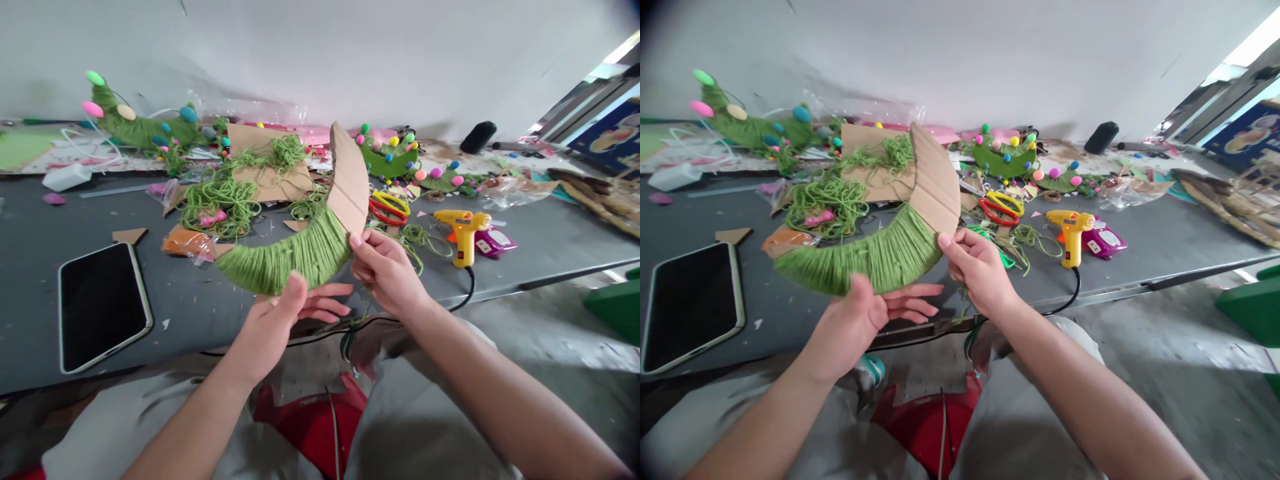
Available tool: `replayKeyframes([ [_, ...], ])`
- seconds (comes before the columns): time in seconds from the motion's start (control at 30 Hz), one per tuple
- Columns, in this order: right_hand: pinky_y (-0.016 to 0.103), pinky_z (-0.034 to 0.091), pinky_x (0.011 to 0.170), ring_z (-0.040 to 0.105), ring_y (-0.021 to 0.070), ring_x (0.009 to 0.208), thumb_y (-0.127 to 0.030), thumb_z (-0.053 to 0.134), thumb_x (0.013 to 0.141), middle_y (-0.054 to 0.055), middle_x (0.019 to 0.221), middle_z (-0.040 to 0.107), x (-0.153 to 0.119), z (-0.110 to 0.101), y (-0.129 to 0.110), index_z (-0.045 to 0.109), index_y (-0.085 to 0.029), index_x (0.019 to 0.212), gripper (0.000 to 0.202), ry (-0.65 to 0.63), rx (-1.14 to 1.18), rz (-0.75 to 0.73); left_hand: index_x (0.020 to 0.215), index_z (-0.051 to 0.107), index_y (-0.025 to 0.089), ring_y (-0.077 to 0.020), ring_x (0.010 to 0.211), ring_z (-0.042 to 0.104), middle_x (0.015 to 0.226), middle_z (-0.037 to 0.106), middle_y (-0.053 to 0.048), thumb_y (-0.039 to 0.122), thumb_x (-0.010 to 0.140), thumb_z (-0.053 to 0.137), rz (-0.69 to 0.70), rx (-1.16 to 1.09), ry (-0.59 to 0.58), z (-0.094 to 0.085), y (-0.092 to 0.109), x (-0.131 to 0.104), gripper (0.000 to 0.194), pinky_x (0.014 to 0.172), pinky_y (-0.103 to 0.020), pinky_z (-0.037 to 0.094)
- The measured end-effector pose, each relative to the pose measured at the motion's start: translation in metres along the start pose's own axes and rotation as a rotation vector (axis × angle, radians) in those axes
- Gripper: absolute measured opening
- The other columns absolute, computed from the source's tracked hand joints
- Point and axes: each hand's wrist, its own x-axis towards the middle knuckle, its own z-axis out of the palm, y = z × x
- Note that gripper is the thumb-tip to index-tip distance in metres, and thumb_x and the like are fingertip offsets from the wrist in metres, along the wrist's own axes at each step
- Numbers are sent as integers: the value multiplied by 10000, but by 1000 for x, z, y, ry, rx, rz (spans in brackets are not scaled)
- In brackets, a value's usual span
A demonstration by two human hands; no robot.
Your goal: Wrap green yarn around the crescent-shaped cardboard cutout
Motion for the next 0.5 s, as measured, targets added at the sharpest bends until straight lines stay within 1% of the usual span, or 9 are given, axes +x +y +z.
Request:
replayKeyframes([
  [0.07,230,146,470,198,40,457,-392,776,855,-117,537,279,0,0,2,479,-200,789,359,-8,-2,25,1088,752,127,-270,881,763,1098,768,-159,535,865,717,58,58,243,3,-2,3,467,785,-349,620],
  [0.1,230,143,469,200,39,457,-390,777,855,-116,538,288,-1,0,2,484,-198,792,356,-10,-2,40,1098,744,146,-263,869,769,1088,772,-131,457,857,756,103,45,317,4,-2,4,393,782,-347,627],
  [0.13,231,137,468,199,38,458,-392,780,852,-116,540,293,-1,0,3,486,-197,793,358,-12,1,54,1105,738,159,-263,872,773,1093,771,-115,409,843,783,146,15,352,5,-2,6,365,794,-353,633],
  [0.2,232,130,467,194,35,456,-404,781,848,-116,541,296,-1,1,3,501,-191,796,356,-26,11,79,1094,734,166,-270,920,775,1122,768,-107,371,836,798,190,-60,351,7,1,8,336,852,-374,635],
  [0.3,235,131,470,186,32,447,-409,775,853,-119,531,288,-3,2,3,535,-182,799,335,-46,31,92,1060,735,162,-276,996,765,1131,772,-108,341,855,784,206,-147,335,8,6,9,276,913,-374,623],
  [0.5,239,139,480,220,39,460,-393,766,860,-104,530,320,-5,0,3,563,-182,782,304,-85,7,74,1050,719,159,-250,925,779,1065,789,-88,332,862,777,182,-235,306,5,10,9,262,833,-322,642],
])
